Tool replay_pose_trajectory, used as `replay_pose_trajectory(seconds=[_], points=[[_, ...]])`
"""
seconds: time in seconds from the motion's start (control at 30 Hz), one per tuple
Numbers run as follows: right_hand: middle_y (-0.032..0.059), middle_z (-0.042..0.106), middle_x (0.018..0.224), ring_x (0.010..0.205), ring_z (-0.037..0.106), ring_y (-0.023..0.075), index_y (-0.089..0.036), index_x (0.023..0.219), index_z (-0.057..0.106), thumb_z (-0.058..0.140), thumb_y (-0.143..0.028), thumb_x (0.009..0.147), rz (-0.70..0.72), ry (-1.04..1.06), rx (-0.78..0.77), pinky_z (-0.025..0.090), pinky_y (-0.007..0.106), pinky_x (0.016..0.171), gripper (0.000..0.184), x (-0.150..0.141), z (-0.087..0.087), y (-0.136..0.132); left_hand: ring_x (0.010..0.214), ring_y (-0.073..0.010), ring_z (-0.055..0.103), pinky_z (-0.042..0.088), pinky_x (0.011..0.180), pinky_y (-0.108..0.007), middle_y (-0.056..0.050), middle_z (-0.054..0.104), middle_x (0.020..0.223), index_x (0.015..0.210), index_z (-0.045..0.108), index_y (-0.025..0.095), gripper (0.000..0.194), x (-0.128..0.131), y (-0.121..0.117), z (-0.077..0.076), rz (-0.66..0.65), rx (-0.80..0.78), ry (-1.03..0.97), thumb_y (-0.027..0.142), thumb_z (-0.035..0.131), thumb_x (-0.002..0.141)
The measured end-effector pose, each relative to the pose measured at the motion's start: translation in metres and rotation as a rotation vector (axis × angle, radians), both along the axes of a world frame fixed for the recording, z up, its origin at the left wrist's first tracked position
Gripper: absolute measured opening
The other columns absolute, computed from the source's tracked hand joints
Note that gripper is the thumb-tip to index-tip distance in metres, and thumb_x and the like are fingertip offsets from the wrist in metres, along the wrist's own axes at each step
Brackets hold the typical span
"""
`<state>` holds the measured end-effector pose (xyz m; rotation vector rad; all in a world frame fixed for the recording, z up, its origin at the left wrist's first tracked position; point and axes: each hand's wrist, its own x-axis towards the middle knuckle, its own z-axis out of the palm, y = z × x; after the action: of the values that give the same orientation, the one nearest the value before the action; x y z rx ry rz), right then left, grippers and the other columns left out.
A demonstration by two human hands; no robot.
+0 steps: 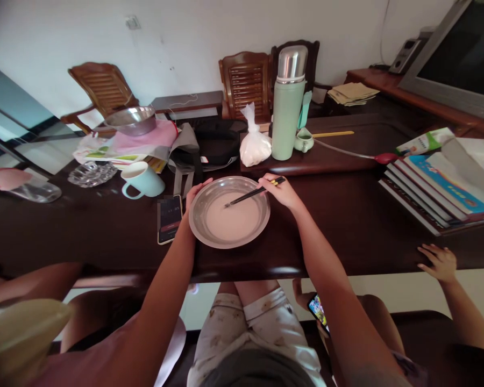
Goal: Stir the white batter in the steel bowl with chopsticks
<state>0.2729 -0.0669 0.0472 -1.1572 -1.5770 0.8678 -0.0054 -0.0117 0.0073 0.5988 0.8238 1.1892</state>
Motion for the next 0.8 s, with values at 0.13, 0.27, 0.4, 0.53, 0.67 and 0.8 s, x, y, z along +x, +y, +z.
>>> replay_pose_trajectory(seconds=[0.13,0.27,0.4,0.53,0.67,0.8], points=[[0.0093,0.058,0.119,0.1,0.059,0.0205,-0.018,0.116,0.057,0.053,-0.033,0.092,-0.049,-0.014,-0.02,0.052,0.04,0.083,0.029,0.001,-0.002,-0.001,0.077,-0.0202,0.065,0.049,0.081,-0.033,-0.005,0.071,0.082,0.116,0.064,0.012,0.039,0.0,-0.005,0.003,0.021,-0.015,0.018,0.026,0.047,0.083],[0.0087,0.057,0.121,0.101,0.059,0.021,-0.019,0.116,0.058,0.052,-0.033,0.092,-0.014,-0.016,-0.016,0.052,0.04,0.085,0.028,-0.002,-0.009,-0.001,0.078,-0.02,0.065,0.048,0.081,-0.032,-0.005,0.071,0.082,0.118,0.063,0.011,0.04,0.001,-0.011,0.004,0.048,-0.033,0.004,0.024,0.045,0.084],[0.0092,0.056,0.121,0.101,0.059,0.0208,-0.019,0.117,0.057,0.053,-0.033,0.092,0.01,0.0,0.011,0.052,0.04,0.085,0.029,-0.004,-0.011,-0.003,0.074,-0.0193,0.065,0.049,0.08,-0.032,-0.004,0.07,0.08,0.117,0.063,0.011,0.04,-0.001,-0.014,0.001,0.043,-0.026,-0.026,0.024,0.044,0.085],[0.0064,0.062,0.113,0.097,0.061,0.0217,-0.02,0.11,0.062,0.054,-0.035,0.091,0.02,0.028,0.055,0.054,0.037,0.079,0.025,-0.001,-0.006,-0.006,0.074,-0.0196,0.065,0.049,0.079,-0.033,-0.005,0.07,0.081,0.115,0.064,0.011,0.038,-0.002,-0.017,0.0,0.051,-0.014,-0.031,0.024,0.044,0.085],[-0.0078,0.066,0.066,0.092,0.068,0.0299,-0.028,0.069,0.067,0.044,-0.041,0.093,0.059,0.06,0.109,0.049,0.028,0.045,0.036,-0.004,0.0,-0.009,0.076,-0.0197,0.065,0.049,0.08,-0.032,-0.005,0.07,0.081,0.112,0.066,0.013,0.036,-0.001,-0.016,0.001,0.036,-0.024,-0.023,0.024,0.044,0.085],[-0.0092,0.064,0.059,0.084,0.07,0.029,-0.029,0.07,0.066,0.041,-0.041,0.094,0.078,0.116,0.162,0.043,0.027,0.037,0.037,-0.003,0.003,-0.008,0.073,-0.0184,0.064,0.048,0.079,-0.031,-0.004,0.07,0.08,0.106,0.067,0.012,0.033,0.002,-0.015,0.003,0.045,-0.022,-0.022,0.024,0.046,0.084]])
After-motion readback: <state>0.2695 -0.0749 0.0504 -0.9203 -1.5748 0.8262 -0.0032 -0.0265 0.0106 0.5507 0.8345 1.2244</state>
